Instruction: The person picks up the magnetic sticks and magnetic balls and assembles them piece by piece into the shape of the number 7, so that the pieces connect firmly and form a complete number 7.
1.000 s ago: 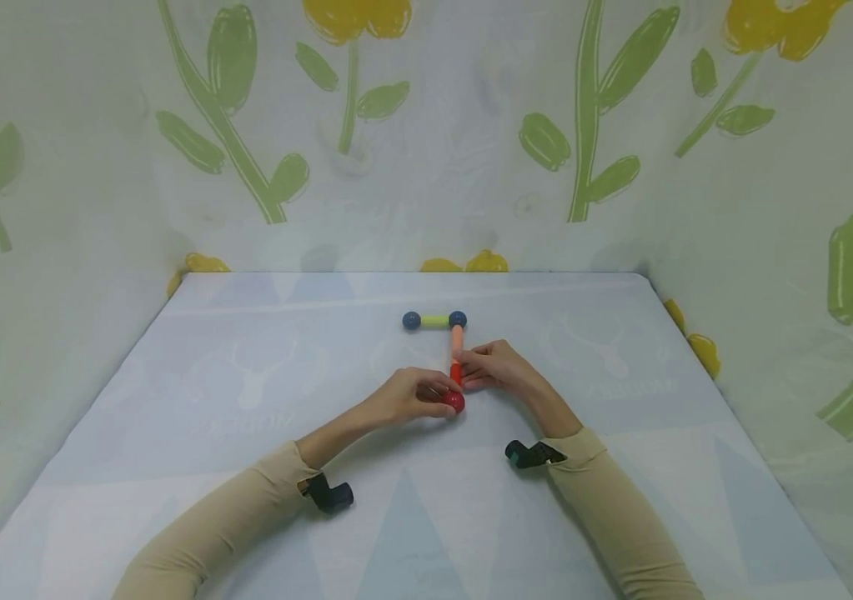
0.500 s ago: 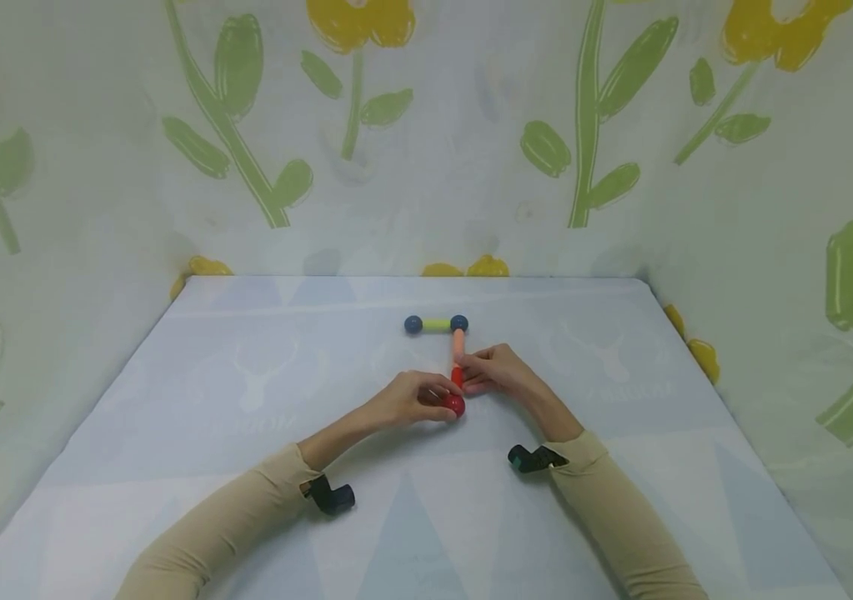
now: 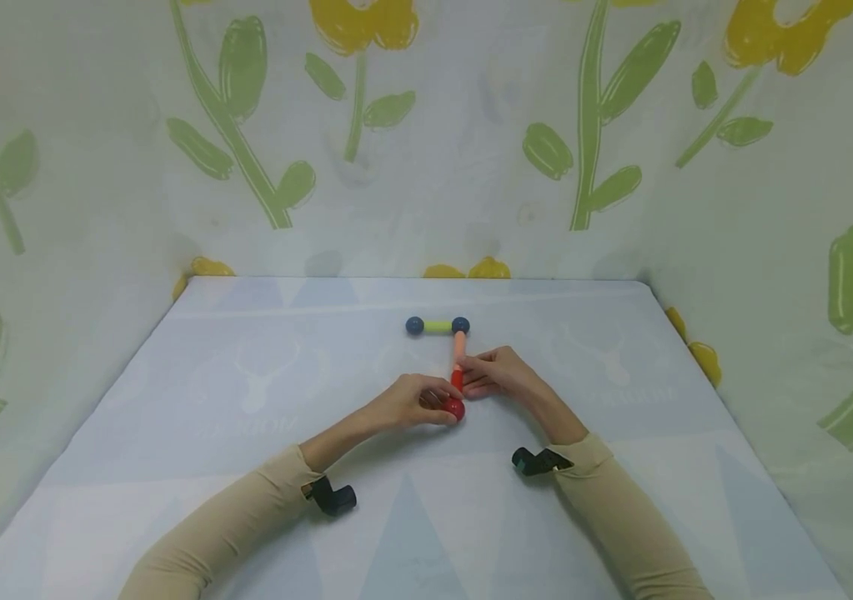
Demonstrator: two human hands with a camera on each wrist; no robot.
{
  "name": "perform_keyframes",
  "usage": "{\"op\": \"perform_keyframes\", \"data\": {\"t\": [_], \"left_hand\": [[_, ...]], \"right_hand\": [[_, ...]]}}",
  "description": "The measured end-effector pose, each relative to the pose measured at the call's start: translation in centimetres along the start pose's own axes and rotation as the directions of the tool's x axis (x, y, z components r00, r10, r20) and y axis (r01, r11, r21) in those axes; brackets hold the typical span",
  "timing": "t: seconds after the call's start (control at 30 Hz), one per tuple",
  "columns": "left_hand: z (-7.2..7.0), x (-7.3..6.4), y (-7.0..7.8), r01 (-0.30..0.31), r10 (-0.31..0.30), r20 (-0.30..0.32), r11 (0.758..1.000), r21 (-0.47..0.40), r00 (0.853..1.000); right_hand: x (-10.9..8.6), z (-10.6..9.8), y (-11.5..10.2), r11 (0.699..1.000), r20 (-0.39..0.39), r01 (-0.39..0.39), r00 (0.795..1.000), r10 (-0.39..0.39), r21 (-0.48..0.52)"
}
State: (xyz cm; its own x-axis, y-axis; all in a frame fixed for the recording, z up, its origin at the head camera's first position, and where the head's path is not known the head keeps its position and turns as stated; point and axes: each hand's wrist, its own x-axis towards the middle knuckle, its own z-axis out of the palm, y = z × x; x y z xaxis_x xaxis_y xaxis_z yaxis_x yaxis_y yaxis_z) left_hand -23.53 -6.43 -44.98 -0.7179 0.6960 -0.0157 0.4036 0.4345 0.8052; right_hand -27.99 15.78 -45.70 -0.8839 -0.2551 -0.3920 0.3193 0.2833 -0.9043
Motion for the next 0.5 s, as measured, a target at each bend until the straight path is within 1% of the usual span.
{"op": "perform_keyframes", "data": {"t": [0.27, 0.4, 0.5], "left_hand": [[-0.1, -0.2, 0.3, 0.018, -0.018, 0.012, 1.000, -0.001, 1.000], [-0.5, -0.6, 0.4, 0.039, -0.039, 0.016, 0.999, -0.013, 0.999], [-1.0, -1.0, 0.3, 0.061, -0.061, 0.005, 0.998, -0.015, 0.998]], "right_hand": [[-0.3, -0.6, 0.2, 1.000, 0.003, -0.003, 1.000, 0.003, 0.001], [-0.7, -0.9, 0.2, 1.000, 0.008, 0.004, 1.000, -0.004, -0.028], [-1.0, -1.2, 0.1, 0.997, 0.005, 0.013, 1.000, -0.012, -0.082]]}}
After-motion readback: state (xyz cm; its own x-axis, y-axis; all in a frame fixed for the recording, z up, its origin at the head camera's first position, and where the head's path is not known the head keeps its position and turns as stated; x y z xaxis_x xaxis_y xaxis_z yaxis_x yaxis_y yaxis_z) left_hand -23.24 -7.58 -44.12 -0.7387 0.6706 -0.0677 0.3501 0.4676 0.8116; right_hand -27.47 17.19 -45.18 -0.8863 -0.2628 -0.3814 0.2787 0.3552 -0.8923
